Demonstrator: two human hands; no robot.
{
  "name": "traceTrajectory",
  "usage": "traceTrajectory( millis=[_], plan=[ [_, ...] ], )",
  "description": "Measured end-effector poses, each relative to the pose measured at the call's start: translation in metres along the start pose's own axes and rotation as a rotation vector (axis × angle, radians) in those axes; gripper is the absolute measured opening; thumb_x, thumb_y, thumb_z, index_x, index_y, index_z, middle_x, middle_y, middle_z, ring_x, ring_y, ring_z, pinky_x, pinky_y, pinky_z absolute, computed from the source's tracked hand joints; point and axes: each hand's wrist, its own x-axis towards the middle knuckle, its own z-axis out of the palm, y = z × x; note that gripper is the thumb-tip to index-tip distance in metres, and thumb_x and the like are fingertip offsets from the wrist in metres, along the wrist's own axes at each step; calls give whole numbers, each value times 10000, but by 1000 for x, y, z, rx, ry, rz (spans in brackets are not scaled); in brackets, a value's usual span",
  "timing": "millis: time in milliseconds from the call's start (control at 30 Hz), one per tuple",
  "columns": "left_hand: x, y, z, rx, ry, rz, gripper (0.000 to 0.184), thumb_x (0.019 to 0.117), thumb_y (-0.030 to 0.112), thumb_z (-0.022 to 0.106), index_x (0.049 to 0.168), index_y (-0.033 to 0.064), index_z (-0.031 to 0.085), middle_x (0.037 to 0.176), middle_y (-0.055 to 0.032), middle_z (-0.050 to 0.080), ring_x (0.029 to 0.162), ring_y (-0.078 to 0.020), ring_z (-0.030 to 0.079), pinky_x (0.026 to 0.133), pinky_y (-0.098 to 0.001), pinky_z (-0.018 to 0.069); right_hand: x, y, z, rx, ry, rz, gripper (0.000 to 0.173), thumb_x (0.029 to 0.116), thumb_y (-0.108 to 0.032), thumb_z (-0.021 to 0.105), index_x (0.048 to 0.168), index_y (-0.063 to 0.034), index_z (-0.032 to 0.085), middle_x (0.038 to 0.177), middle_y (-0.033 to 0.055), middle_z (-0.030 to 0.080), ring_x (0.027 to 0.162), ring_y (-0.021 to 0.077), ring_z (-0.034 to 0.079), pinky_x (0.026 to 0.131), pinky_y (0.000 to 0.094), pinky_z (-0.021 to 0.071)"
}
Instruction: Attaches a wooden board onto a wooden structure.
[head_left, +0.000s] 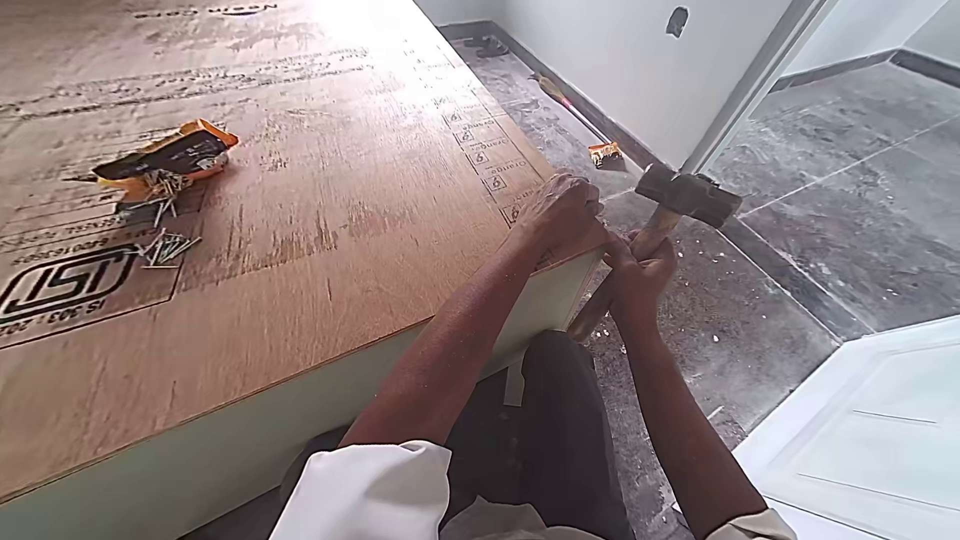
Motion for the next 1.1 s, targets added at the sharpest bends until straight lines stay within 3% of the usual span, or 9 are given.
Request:
traceTrajectory(
  millis=[167, 333, 567, 767, 967, 1100],
  plan=[
    [-3, -2, 1, -6, -16, -20, 327, 1064, 265, 496, 881, 56, 669, 963, -122, 670, 1016, -283, 647, 927, -480, 502, -5, 8, -2, 112, -20, -34, 355, 881, -102, 800, 1110, -39, 536, 895, 53, 702, 768, 147, 722, 738, 346, 644],
    [-2, 1, 0, 0, -35, -45, 331, 1076, 280, 490, 923, 55, 678, 982, -129, 672, 1035, -298, 647, 929, -511, 505, 2, 18, -14, 159, -124, -16, 377, 797, -40, 820, 1057, -72, 549, 867, 6, 709, 752, 69, 687, 659, 251, 582],
    [-2, 2, -1, 29, -60, -31, 317, 1083, 273, 479, 958, 74, 691, 1035, -99, 672, 1087, -270, 632, 964, -476, 498, 14, 29, -17, 192, -215, -117, 443, 741, 8, 829, 1067, -87, 545, 863, -17, 719, 745, 63, 693, 662, 256, 595],
    [0, -2, 1, 21, -56, -20, 371, 1083, 323, 483, 907, 72, 693, 1024, -99, 674, 1096, -271, 628, 949, -479, 502, 9, 32, -13, 349, -231, -201, 387, 777, 57, 805, 1048, -96, 575, 919, -7, 741, 803, 90, 713, 725, 286, 617],
    [1, 3, -2, -9, -97, -70, 382, 1094, 335, 451, 900, 76, 652, 940, -110, 659, 949, -284, 654, 829, -528, 515, 0, 23, -10, 385, -195, -172, 345, 836, 54, 765, 1061, -79, 540, 972, 38, 763, 828, 112, 732, 712, 285, 615],
    [1, 4, -1, -2, -105, -59, 385, 1096, 332, 447, 888, 71, 638, 956, -112, 652, 960, -282, 653, 834, -519, 518, -4, 13, -2, 387, -114, -82, 323, 863, 19, 765, 1067, -67, 530, 889, 41, 742, 784, 120, 722, 737, 306, 615]
  ],
)
